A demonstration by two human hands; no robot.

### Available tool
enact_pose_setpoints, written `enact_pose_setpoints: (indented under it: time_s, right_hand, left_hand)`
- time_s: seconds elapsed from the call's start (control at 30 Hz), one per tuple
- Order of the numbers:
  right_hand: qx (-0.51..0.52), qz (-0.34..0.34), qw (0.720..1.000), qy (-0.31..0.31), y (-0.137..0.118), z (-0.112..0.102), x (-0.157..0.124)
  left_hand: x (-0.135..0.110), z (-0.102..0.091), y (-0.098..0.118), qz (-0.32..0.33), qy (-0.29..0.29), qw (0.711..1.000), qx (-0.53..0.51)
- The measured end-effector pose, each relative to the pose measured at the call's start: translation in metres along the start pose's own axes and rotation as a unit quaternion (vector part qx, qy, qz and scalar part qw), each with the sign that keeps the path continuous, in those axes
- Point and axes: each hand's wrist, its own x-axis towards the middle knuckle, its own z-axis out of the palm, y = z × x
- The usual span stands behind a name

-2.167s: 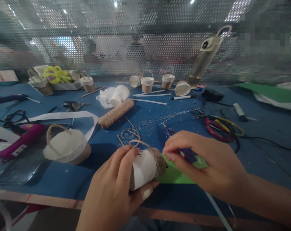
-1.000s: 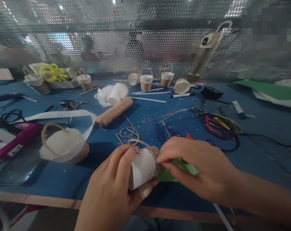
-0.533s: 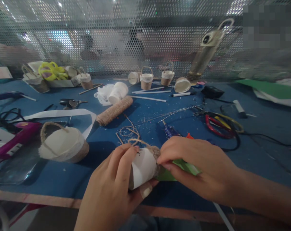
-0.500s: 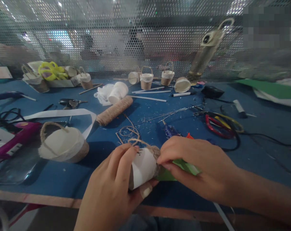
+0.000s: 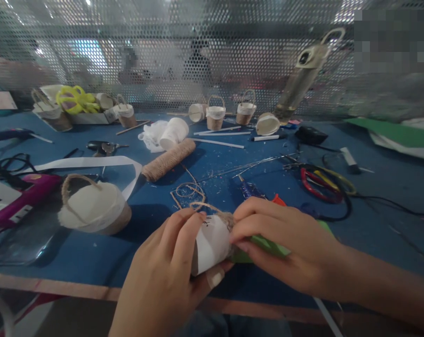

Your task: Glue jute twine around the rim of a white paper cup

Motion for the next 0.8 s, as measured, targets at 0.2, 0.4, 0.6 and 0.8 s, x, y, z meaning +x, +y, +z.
enact_pose_setpoints:
  time_s: [0.2,0.4,0.6,0.8]
  right_hand:
    - [-0.007,-0.006,1.000,-0.001,-0.0037,-0.0023,0.0040]
    - [-0.017,-0.013,1.000,0.005,-0.0039,-0.0033,0.0051]
    - [-0.018,0.001,1.000,0.017,-0.0042,0.0002,0.0034]
    - [0.004,0.005,0.999,0.033,-0.0013,0.0039,0.0013]
  left_hand:
    - [-0.0001,-0.0006,-0.0004,0.001,-0.003,1.000,-0.002]
    - [-0.0004,-0.0006,-0.0007,-0.003,-0.008,1.000,-0.002]
    - [-0.0015,0.0001,0.0000,-0.006,-0.009,1.000,-0.002]
    - [-0.0054,0.0023,-0.0001,-0.014,-0.010,1.000,-0.011]
